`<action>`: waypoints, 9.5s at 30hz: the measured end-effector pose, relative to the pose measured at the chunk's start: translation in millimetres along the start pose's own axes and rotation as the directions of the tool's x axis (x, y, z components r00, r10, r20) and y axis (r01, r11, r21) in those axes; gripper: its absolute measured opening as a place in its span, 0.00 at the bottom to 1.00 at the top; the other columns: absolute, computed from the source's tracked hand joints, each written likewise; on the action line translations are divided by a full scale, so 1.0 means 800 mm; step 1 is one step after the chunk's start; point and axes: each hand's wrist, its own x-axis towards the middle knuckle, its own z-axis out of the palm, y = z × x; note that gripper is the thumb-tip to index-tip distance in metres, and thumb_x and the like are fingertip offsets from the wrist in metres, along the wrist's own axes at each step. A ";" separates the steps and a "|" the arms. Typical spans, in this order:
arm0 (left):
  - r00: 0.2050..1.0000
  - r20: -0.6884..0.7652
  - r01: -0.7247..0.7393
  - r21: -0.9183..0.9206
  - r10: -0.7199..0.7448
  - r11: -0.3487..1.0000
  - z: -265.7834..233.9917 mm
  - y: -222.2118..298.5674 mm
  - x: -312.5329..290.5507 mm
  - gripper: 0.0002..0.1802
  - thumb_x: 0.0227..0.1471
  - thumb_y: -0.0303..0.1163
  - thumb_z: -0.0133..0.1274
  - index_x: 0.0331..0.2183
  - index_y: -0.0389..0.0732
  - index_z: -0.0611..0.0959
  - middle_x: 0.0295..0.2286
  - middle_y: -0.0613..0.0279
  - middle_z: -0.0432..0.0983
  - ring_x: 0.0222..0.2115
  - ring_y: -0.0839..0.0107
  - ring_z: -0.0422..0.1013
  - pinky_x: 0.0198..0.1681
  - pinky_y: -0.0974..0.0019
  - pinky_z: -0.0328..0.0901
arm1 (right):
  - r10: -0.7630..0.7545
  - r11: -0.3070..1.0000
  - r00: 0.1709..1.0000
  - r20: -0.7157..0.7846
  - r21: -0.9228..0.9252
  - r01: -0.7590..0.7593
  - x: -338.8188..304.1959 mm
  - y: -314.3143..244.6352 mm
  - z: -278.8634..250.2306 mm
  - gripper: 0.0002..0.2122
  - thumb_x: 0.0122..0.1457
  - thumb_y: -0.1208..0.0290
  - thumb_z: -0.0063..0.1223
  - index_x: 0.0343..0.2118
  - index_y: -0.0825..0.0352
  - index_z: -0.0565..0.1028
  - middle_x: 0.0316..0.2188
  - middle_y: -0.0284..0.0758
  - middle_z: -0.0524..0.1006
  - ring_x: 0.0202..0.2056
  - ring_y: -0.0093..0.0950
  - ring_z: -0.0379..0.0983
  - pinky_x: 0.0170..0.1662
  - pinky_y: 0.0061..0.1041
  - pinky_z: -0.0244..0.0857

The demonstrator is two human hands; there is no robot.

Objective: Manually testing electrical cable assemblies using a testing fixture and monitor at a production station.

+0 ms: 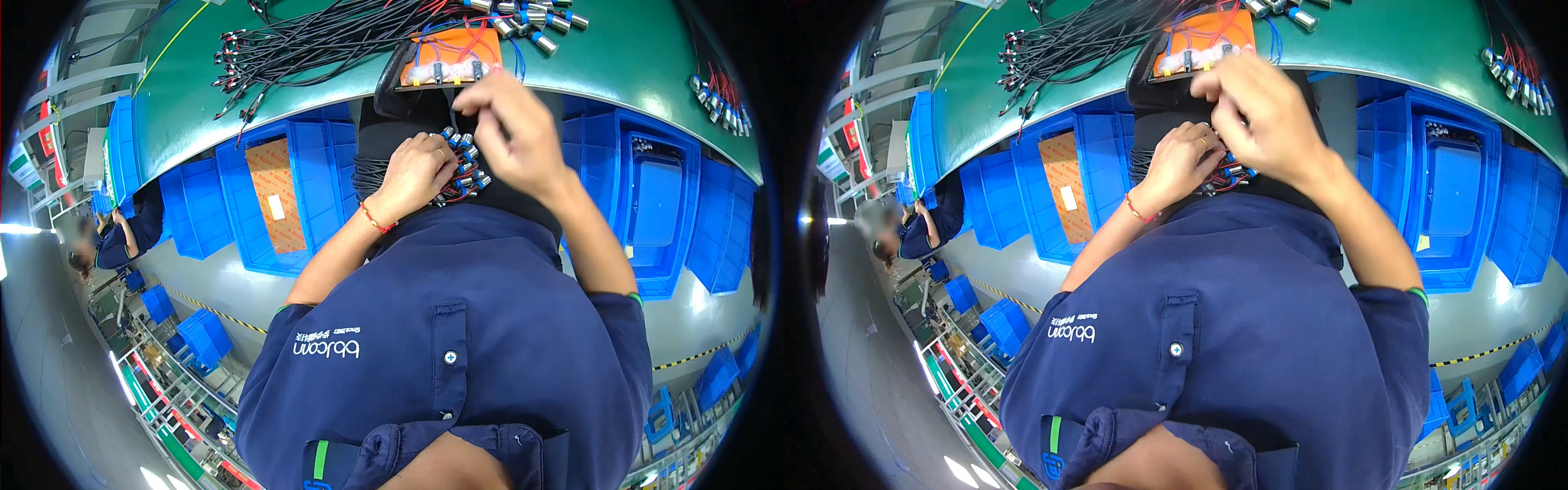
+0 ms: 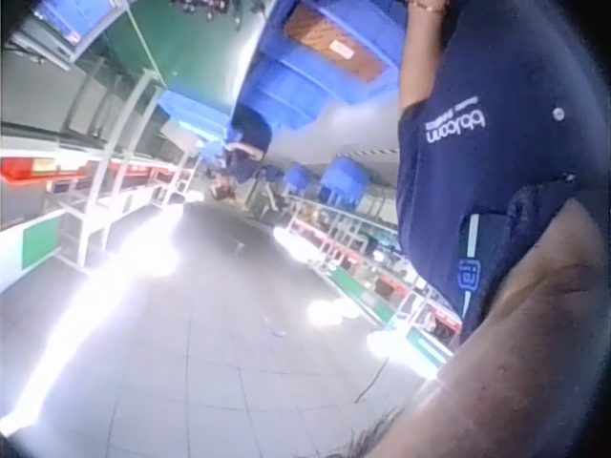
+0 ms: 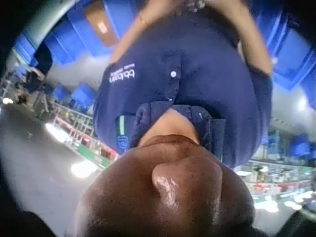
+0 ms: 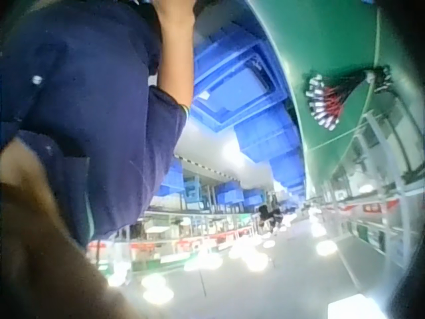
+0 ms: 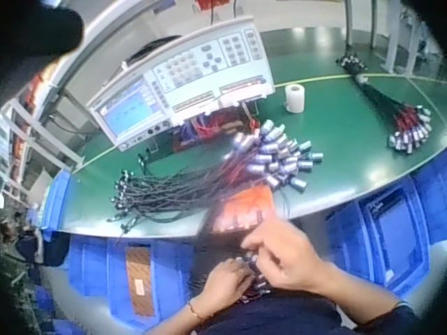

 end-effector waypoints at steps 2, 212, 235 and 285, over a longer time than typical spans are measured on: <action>0.993 -0.023 0.104 -0.249 -0.114 0.963 -0.008 0.013 0.000 0.06 0.51 0.27 0.56 0.33 0.37 0.82 0.27 0.60 0.74 0.30 0.68 0.72 0.36 0.67 0.67 | -0.016 0.991 0.996 0.091 -0.134 0.028 -0.029 0.003 0.012 0.09 0.51 0.79 0.50 0.37 0.69 0.72 0.27 0.37 0.72 0.31 0.34 0.71 0.39 0.29 0.65; 0.922 0.135 0.081 -0.984 -0.362 -0.159 -0.004 0.063 0.091 0.17 0.63 0.38 0.46 0.42 0.33 0.79 0.22 0.73 0.65 0.19 0.86 0.58 0.24 0.78 0.60 | 0.674 0.405 0.660 -0.333 0.913 0.047 -0.128 0.089 -0.250 0.07 0.45 0.74 0.44 0.28 0.68 0.66 0.20 0.32 0.58 0.25 0.24 0.51 0.33 0.25 0.48; 0.909 0.209 0.173 -0.977 -0.360 -0.128 -0.027 0.078 0.096 0.20 0.64 0.44 0.43 0.35 0.36 0.79 0.14 0.73 0.62 0.13 0.86 0.56 0.16 0.77 0.57 | 0.535 0.655 0.674 -0.510 0.754 0.052 -0.123 0.075 -0.258 0.04 0.52 0.76 0.41 0.25 0.64 0.60 0.20 0.31 0.56 0.23 0.22 0.51 0.30 0.24 0.46; 0.931 0.039 0.297 -0.655 -0.362 0.694 -0.087 -0.017 -0.046 0.08 0.55 0.28 0.55 0.35 0.34 0.83 0.26 0.64 0.78 0.27 0.79 0.71 0.30 0.73 0.65 | -0.384 0.803 0.906 -0.177 -0.549 0.232 0.144 -0.002 0.028 0.06 0.54 0.78 0.43 0.35 0.68 0.70 0.30 0.38 0.70 0.35 0.32 0.66 0.43 0.30 0.57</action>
